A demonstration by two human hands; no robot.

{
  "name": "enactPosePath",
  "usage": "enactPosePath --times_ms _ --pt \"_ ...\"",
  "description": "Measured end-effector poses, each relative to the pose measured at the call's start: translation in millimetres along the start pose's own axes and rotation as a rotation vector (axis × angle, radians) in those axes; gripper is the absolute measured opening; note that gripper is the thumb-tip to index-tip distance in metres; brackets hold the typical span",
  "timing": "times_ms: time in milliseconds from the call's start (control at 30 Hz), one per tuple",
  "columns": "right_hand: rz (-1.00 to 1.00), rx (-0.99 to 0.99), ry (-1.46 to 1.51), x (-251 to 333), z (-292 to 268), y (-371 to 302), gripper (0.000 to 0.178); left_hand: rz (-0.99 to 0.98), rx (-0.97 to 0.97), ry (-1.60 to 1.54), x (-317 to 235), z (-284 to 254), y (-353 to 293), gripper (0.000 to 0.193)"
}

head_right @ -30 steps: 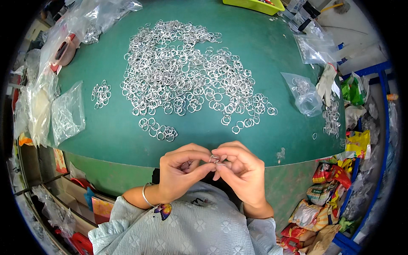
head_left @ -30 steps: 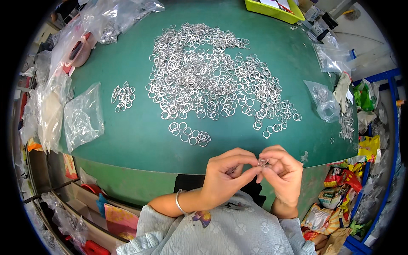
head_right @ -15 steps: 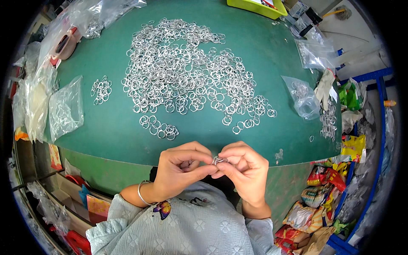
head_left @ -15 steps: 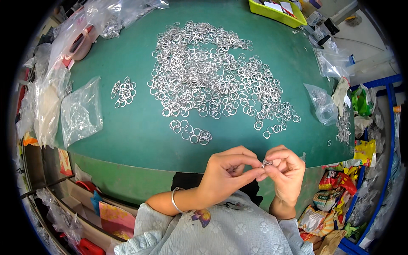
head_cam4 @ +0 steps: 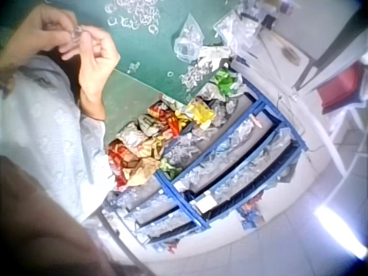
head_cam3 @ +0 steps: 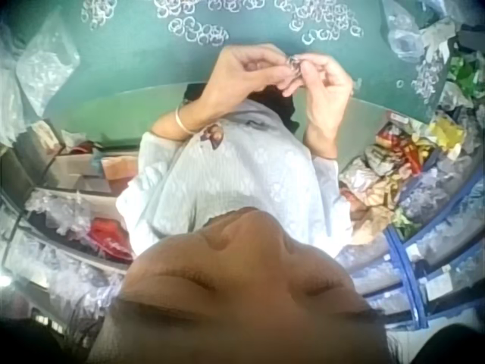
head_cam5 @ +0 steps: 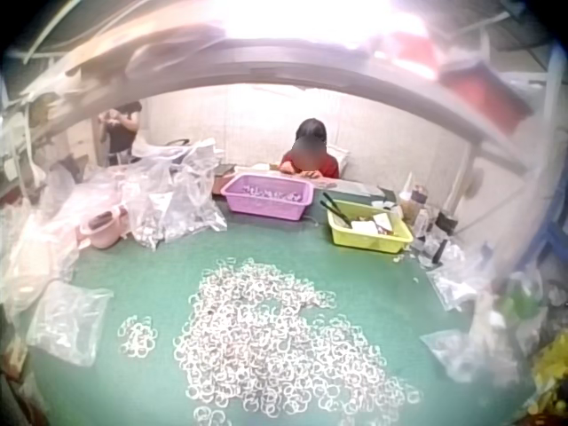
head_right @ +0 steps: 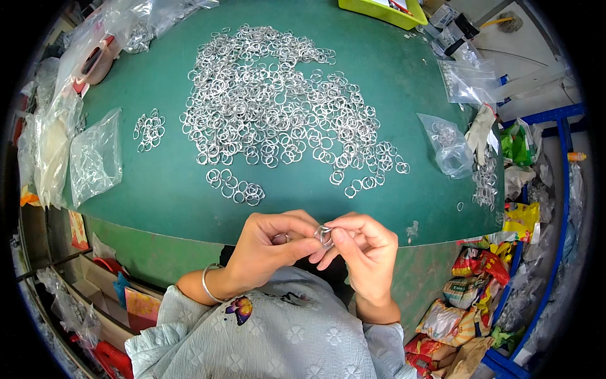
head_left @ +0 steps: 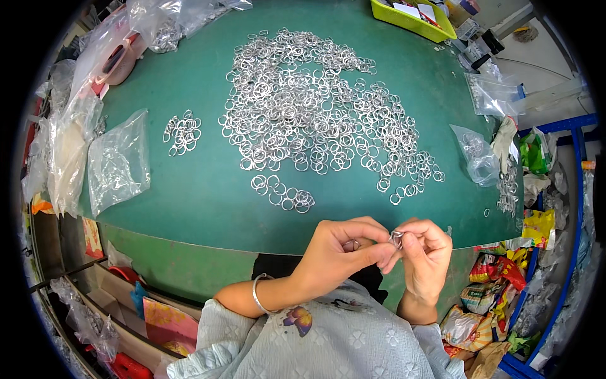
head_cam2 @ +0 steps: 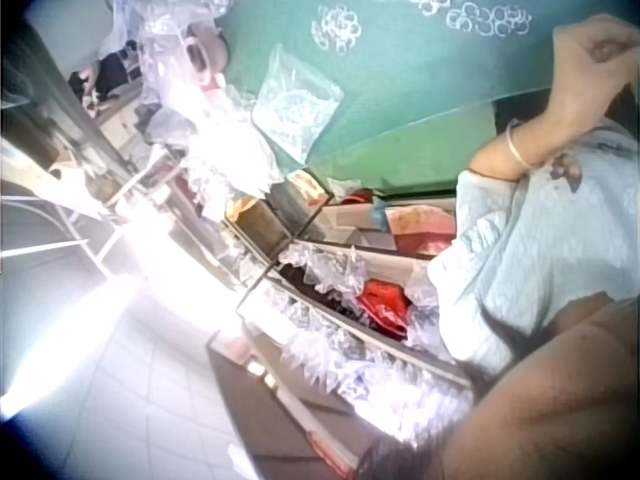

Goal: The person picks up small metal rings from a pile on a table by hand, handles them individually to sort or inspect them, and places some into a plastic bag.

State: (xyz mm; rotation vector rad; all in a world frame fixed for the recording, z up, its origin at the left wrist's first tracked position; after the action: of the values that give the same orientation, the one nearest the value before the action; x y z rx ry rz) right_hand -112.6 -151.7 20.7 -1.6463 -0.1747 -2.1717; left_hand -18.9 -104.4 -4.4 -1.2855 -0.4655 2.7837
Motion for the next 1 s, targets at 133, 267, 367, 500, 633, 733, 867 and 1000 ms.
enactPosePath --times_ms 133,267,367,500,633,733,867,1000 --pt "-0.010 -0.002 0.013 -0.4 -0.3 -0.5 0.010 0.015 0.003 -0.009 0.2 -0.8 -0.3 0.008" --pt "-0.020 0.000 0.016 0.9 0.3 -1.3 0.010 0.025 0.010 -0.017 0.0 -0.3 -0.8 0.008" --pt "-0.027 0.003 0.023 1.3 0.7 -1.7 0.010 0.029 0.017 -0.040 -2.2 1.4 -1.6 0.008" --pt "-0.041 0.009 0.012 2.4 2.5 -2.3 0.012 0.040 0.026 -0.067 -2.5 2.8 -2.6 0.008" --pt "-0.042 0.029 0.025 2.5 4.6 -2.6 0.015 0.100 0.042 -0.034 -8.1 5.0 -4.8 0.010" --pt "-0.037 0.041 0.057 0.6 3.9 -4.0 0.016 0.113 0.049 -0.008 -9.5 6.4 -6.8 0.011" --pt "-0.064 0.070 0.068 1.7 5.7 -3.6 0.017 0.145 0.050 0.029 -12.7 6.0 -8.3 0.011" --pt "-0.077 0.089 0.098 2.2 6.9 -6.3 0.018 0.163 0.085 0.044 -13.6 9.6 -11.3 0.012"
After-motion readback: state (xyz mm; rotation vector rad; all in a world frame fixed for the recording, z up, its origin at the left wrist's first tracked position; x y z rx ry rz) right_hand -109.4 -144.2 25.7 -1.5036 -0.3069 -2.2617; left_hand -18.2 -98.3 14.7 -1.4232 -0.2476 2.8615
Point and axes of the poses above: each hand's wrist, its own y-axis towards the middle knuckle, its own z-axis out of the palm, x = y × z, the point moved 9 cm from there along y, towards the middle knuckle, and after that the axes turned 8 degrees about -x, right-handed, at the moved point
